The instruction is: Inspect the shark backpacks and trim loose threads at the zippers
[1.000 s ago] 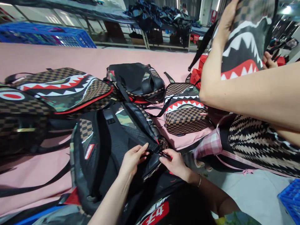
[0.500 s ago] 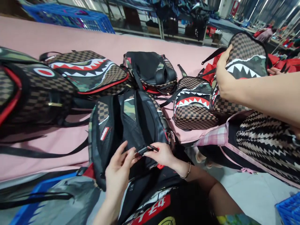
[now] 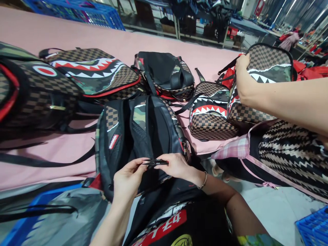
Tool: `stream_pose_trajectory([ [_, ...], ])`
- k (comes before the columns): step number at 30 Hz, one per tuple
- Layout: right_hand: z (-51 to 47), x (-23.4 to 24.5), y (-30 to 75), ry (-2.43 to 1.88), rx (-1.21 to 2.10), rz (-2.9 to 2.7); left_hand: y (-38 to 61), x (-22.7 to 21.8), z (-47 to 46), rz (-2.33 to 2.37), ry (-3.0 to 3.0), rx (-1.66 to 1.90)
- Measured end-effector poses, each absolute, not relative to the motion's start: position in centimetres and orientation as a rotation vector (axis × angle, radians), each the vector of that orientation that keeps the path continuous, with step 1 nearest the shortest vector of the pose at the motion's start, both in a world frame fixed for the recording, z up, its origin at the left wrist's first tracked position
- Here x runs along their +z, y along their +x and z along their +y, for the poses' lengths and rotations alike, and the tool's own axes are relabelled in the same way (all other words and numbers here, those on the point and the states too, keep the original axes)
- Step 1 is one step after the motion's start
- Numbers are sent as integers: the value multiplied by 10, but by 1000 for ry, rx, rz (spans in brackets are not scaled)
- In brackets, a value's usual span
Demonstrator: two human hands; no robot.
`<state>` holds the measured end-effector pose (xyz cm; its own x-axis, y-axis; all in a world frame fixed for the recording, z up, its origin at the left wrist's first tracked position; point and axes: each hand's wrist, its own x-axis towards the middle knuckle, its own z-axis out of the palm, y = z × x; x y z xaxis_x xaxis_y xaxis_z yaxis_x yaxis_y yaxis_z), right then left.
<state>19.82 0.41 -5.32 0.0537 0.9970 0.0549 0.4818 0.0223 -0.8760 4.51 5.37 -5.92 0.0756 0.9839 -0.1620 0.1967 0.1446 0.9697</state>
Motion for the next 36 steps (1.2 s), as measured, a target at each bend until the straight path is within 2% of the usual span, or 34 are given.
stream_pose_trajectory([
  [4, 4, -36, 218, -1639, 768, -1603, 48, -54, 47, 1422, 1303, 1003],
  [10, 10, -14, 245, -1527, 509, -2031, 51, -53, 43, 1447, 1349, 1021],
  [20, 30, 21, 242, -1502, 264, -2546, 53, -50, 43, 1463, 1377, 990],
  [28, 35, 8, 247, -1478, 397, -2454, 50, -51, 48, 1321, 1136, 965],
  [36, 59, 0, 255, -1269, 611, -2519, 47, -47, 52, 1252, 993, 893],
])
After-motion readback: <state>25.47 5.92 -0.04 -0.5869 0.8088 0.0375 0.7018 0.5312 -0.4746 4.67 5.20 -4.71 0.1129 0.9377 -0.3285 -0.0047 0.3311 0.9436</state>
